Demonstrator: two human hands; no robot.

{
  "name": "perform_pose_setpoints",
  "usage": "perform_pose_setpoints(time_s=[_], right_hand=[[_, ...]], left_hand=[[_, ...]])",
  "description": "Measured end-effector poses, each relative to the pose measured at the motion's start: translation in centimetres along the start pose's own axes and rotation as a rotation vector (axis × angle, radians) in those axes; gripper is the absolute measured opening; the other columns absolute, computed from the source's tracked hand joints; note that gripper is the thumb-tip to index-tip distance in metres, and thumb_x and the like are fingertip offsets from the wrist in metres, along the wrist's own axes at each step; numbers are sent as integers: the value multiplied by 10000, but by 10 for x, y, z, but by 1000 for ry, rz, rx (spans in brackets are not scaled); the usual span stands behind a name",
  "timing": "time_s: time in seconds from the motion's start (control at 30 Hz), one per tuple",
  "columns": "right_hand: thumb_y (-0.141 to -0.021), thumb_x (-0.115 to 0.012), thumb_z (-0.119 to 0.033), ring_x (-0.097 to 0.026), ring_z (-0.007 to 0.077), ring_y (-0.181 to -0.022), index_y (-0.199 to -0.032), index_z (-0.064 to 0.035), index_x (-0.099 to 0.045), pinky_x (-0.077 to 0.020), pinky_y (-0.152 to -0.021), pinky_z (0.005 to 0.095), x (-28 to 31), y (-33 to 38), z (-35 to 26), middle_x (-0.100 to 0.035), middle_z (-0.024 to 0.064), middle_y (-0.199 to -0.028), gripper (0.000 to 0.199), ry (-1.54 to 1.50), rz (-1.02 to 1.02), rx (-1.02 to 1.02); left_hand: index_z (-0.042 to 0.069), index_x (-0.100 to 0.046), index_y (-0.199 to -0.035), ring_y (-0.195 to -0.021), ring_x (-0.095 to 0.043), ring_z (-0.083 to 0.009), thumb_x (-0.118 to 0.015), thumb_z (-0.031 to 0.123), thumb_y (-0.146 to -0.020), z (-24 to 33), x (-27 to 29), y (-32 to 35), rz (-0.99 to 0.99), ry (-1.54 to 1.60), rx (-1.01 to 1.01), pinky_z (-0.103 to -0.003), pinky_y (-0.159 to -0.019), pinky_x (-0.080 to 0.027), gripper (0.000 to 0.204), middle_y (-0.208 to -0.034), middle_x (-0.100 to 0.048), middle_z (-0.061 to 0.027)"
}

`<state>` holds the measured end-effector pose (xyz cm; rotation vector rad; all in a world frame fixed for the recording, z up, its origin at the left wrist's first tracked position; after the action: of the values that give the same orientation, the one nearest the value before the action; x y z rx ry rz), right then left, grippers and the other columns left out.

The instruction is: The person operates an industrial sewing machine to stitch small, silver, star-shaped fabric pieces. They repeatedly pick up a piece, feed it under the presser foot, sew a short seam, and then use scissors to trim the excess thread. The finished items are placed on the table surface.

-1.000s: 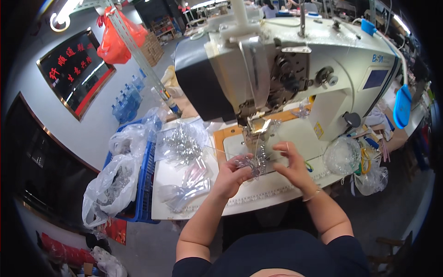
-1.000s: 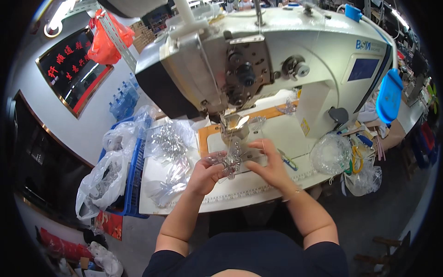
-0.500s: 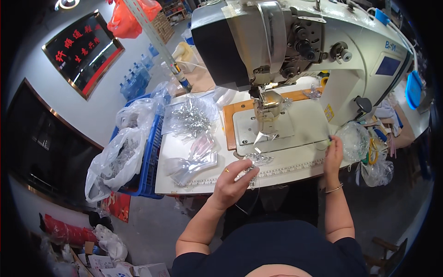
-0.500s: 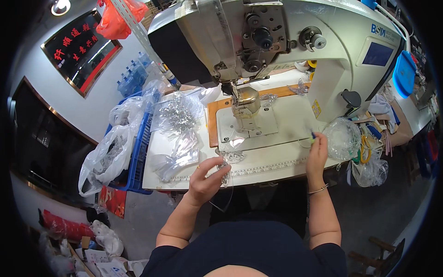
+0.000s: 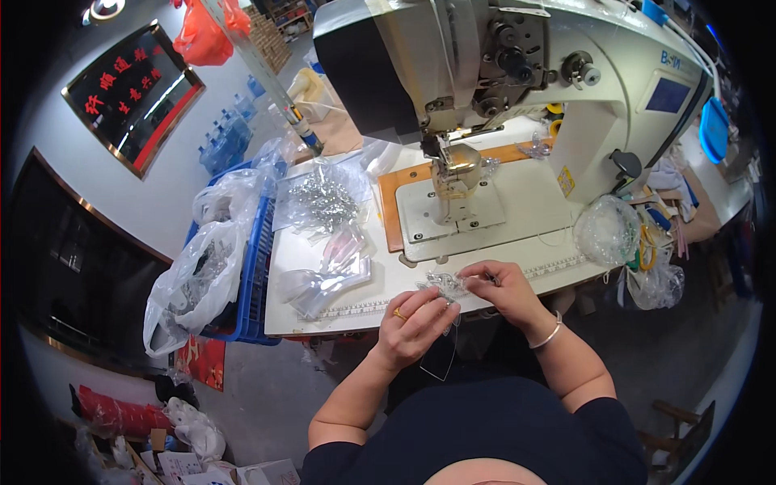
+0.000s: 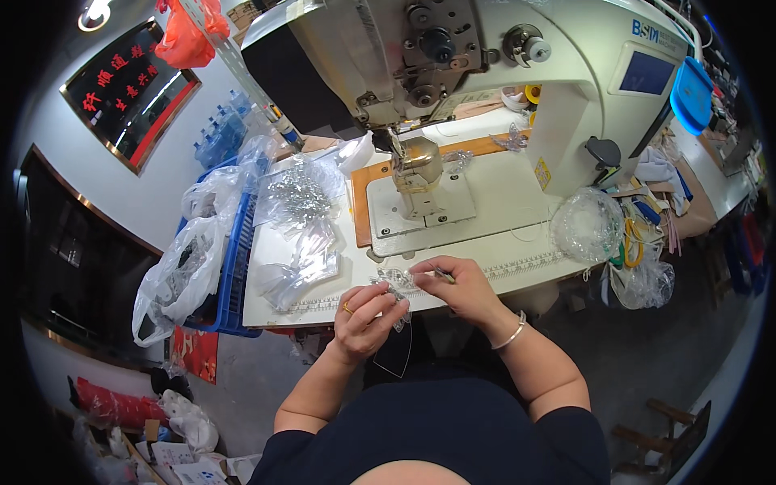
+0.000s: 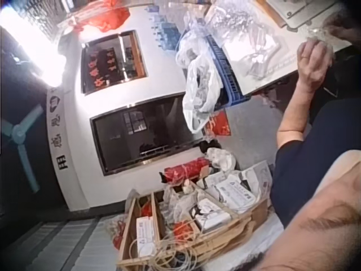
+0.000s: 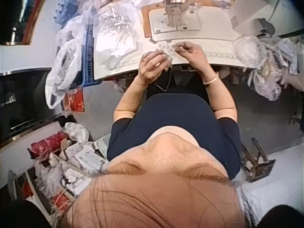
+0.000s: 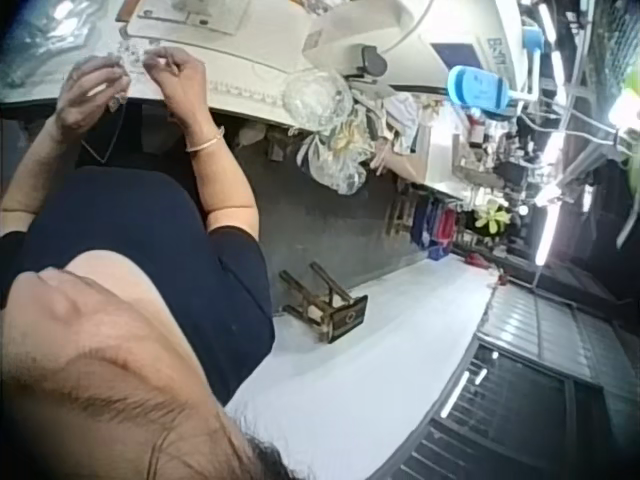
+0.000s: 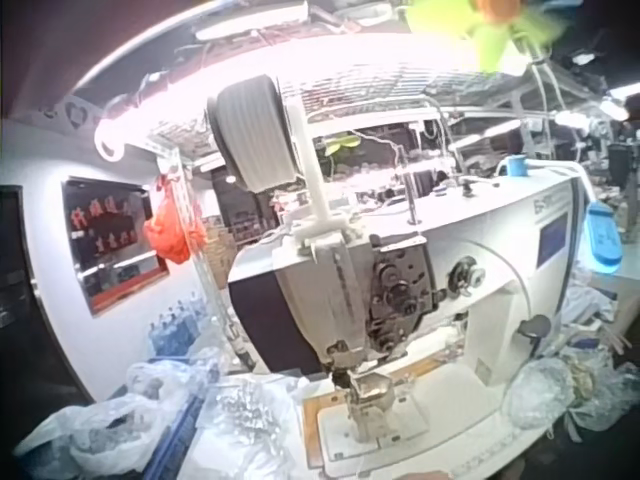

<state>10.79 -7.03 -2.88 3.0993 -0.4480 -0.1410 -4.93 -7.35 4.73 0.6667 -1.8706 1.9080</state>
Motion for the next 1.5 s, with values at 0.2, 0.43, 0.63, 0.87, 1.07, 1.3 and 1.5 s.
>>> perform_pose_setpoints(time_s=[0.2,0.43,0.63,0.87,1.07,1.3,1.5], right_hand=[[-818,-647,-129,-497,44,-705,-840,3,-631,-405,-620,201,-5,-5,0,-597,-8,-765,135,-133,-1,32],[-746,-658,-53,-550,235,-621,-785,-36,-636,-437,-584,300,-17,5,-61,-574,103,-685,48,570,190,543],[-747,-660,-53,-560,225,-621,-814,-23,-638,-444,-579,299,-18,4,-46,-581,98,-687,76,458,192,480],[-787,-673,-141,-558,96,-710,-921,-4,-619,-450,-649,237,0,-12,-25,-632,67,-810,200,288,156,211],[-806,-646,-215,-525,198,-738,-1173,-62,-524,-420,-651,292,22,10,-47,-507,95,-758,416,689,221,389],[-760,-670,-290,-477,218,-526,-924,-125,-639,-382,-479,324,7,38,-58,-454,44,-633,234,966,309,598],[-738,-688,-291,-481,225,-531,-877,-128,-635,-379,-479,329,6,33,-57,-450,41,-627,221,1001,312,607]], left_hand=[[60,-433,-1272,-1191,-422,-272,-637,-48,-658,-48,4,33,214,226,583,-390,-979,-348,655,-1264,-439,-132],[96,-70,-1424,-1279,-279,-251,-581,168,-792,-81,-62,77,232,1179,1224,-377,-1041,-221,816,-1363,-314,-160],[-1,-419,-1211,-932,-541,-154,-661,90,-782,-61,-107,63,99,1582,1290,-255,-811,-431,502,-1091,-561,-98],[-4,-534,-1002,-884,-605,-204,-652,64,-792,-57,-98,62,231,1675,1241,-333,-804,-489,251,-926,-602,-86],[-7,-536,-1011,-868,-611,-206,-641,58,-807,-61,-86,64,293,1661,1316,-329,-787,-506,238,-913,-599,-86],[-5,-530,-1033,-891,-603,-206,-631,38,-811,-55,-87,59,315,1673,1388,-328,-791,-507,248,-969,-586,-87],[-6,-529,-1037,-900,-600,-207,-628,25,-810,-53,-90,59,286,1669,1365,-327,-798,-504,249,-971,-585,-91]])
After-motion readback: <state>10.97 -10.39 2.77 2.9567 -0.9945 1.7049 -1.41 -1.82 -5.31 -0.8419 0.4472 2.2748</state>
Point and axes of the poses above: each hand's wrist, its own y-axis away from the middle knuckle, its own x-axis out of the back of the hand, z = x × y, the point moved 9 cm from there along -y, towards the middle knuckle
